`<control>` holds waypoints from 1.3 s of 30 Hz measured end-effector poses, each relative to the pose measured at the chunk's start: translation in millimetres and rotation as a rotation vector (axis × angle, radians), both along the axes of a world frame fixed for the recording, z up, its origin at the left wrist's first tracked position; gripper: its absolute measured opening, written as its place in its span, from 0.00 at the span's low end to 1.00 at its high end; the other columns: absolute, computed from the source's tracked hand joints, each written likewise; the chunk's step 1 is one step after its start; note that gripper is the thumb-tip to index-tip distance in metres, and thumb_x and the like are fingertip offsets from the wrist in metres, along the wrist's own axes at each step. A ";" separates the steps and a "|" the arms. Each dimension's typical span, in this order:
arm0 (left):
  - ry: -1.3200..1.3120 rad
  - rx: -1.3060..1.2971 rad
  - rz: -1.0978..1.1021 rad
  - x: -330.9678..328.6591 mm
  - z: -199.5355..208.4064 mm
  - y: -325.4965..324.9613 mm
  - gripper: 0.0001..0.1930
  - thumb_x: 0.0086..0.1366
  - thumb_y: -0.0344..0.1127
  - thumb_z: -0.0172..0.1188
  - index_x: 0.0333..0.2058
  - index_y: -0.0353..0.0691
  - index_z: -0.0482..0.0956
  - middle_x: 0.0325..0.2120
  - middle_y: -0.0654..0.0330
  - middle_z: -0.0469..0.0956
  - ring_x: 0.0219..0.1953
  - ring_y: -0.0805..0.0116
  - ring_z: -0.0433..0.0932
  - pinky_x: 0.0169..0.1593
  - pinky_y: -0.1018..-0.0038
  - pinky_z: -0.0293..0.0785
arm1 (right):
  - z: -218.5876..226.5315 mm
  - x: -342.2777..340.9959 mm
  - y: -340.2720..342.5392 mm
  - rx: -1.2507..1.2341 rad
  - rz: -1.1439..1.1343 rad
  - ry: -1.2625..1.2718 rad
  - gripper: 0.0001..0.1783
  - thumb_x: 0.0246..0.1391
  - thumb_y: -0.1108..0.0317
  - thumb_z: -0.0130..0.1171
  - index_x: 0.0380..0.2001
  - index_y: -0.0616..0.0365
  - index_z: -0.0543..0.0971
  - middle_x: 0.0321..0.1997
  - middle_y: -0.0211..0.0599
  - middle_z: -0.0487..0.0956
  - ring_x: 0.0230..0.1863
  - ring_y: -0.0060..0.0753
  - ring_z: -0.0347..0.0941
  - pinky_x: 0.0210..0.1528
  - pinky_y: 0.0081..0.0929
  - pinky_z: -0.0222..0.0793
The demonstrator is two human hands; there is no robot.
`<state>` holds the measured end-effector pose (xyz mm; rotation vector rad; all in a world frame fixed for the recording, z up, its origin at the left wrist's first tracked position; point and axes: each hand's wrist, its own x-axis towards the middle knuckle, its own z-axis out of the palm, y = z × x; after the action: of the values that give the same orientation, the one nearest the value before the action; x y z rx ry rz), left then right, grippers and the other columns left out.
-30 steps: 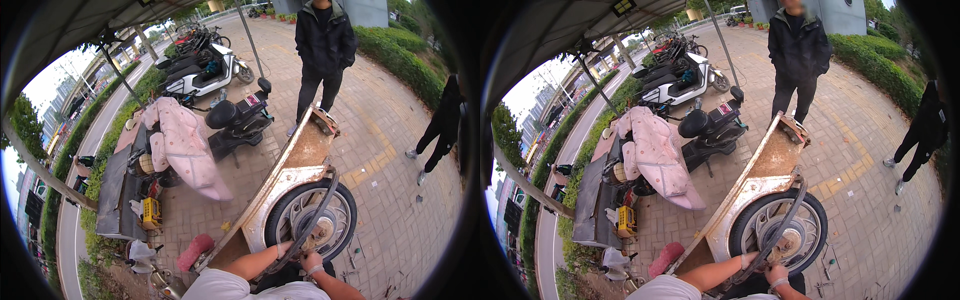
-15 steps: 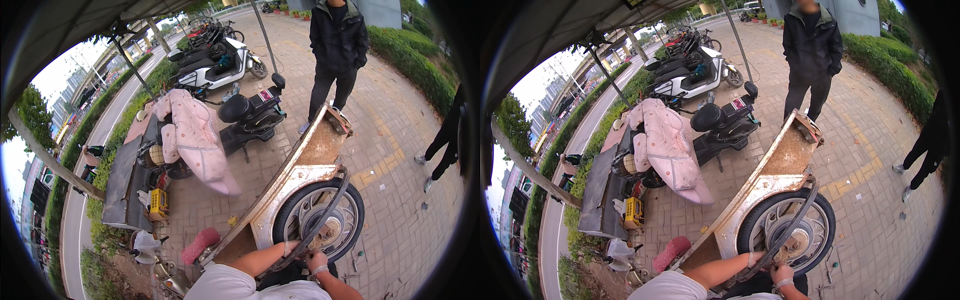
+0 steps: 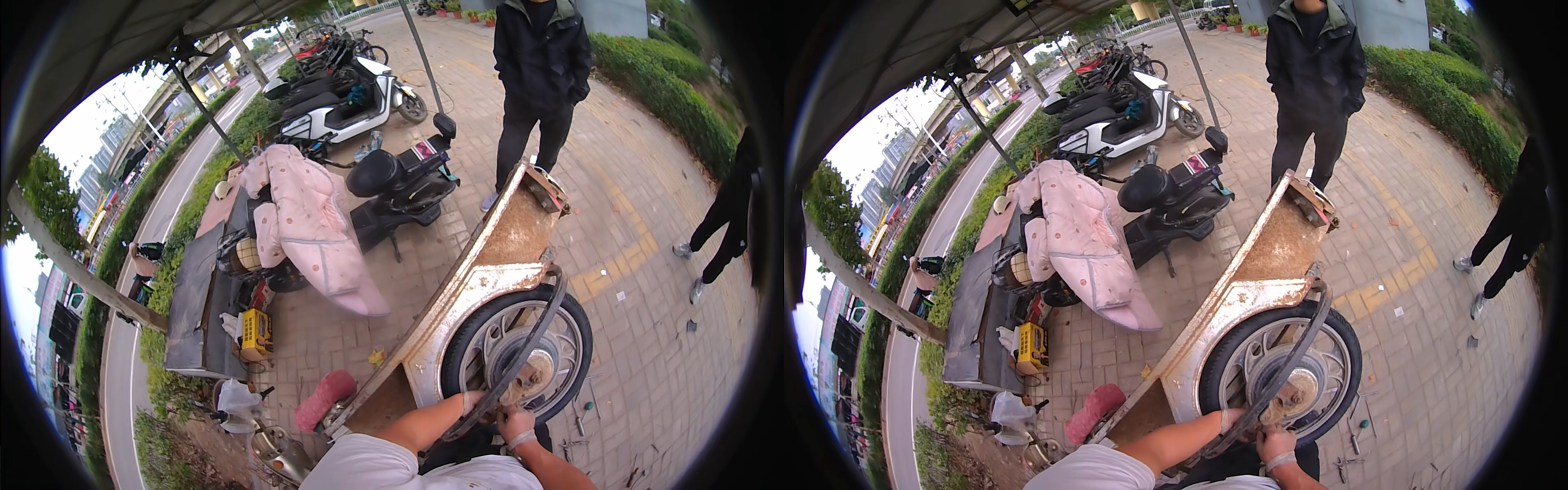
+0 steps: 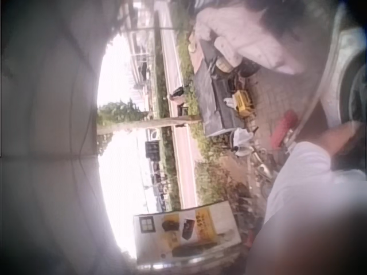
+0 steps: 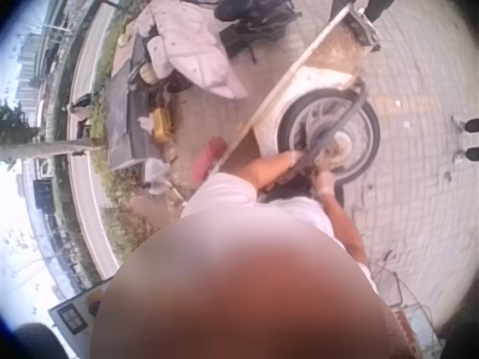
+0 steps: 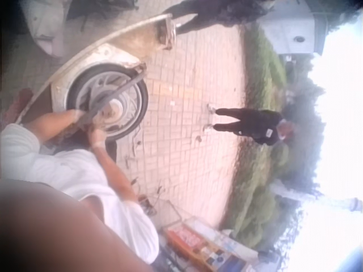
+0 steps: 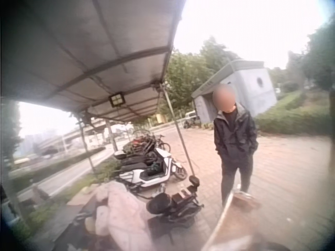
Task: The person works on a rusty mechanical assembly attached to a wheel, using a wrench and a screwdriver to loosen and tighten bolts. The person manipulates the wheel and surrounding components while standing in a cluttered outdoor workspace.
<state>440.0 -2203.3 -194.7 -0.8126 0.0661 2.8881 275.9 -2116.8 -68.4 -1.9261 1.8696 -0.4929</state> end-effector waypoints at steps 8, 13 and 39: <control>-0.010 -0.008 -0.030 -0.7 2.4 -3.3 0.10 0.61 0.41 0.59 0.35 0.42 0.79 0.31 0.61 0.81 0.33 0.67 0.79 0.38 0.69 0.77 | -4.3 -1.1 -0.3 -0.094 0.084 0.101 0.10 0.43 0.59 0.59 0.21 0.54 0.76 0.21 0.40 0.77 0.23 0.46 0.75 0.30 0.45 0.64; 0.040 -0.054 -0.015 2.9 2.9 -2.9 0.09 0.60 0.40 0.60 0.34 0.42 0.79 0.31 0.61 0.81 0.35 0.67 0.79 0.41 0.66 0.77 | -3.9 3.5 0.2 -0.046 0.049 0.160 0.12 0.43 0.58 0.58 0.20 0.56 0.75 0.21 0.42 0.77 0.21 0.47 0.75 0.28 0.46 0.65; -0.080 -0.145 0.101 0.0 36.6 0.6 0.08 0.59 0.38 0.59 0.27 0.40 0.77 0.22 0.61 0.76 0.23 0.67 0.75 0.28 0.72 0.74 | 20.0 10.8 -11.1 0.237 -0.244 -0.131 0.13 0.41 0.58 0.59 0.18 0.58 0.80 0.21 0.52 0.78 0.27 0.54 0.77 0.32 0.44 0.73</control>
<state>440.0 -2202.7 -158.1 -0.9822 0.2357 2.9684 286.7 -2127.9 -48.3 -1.4892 1.9879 -0.4354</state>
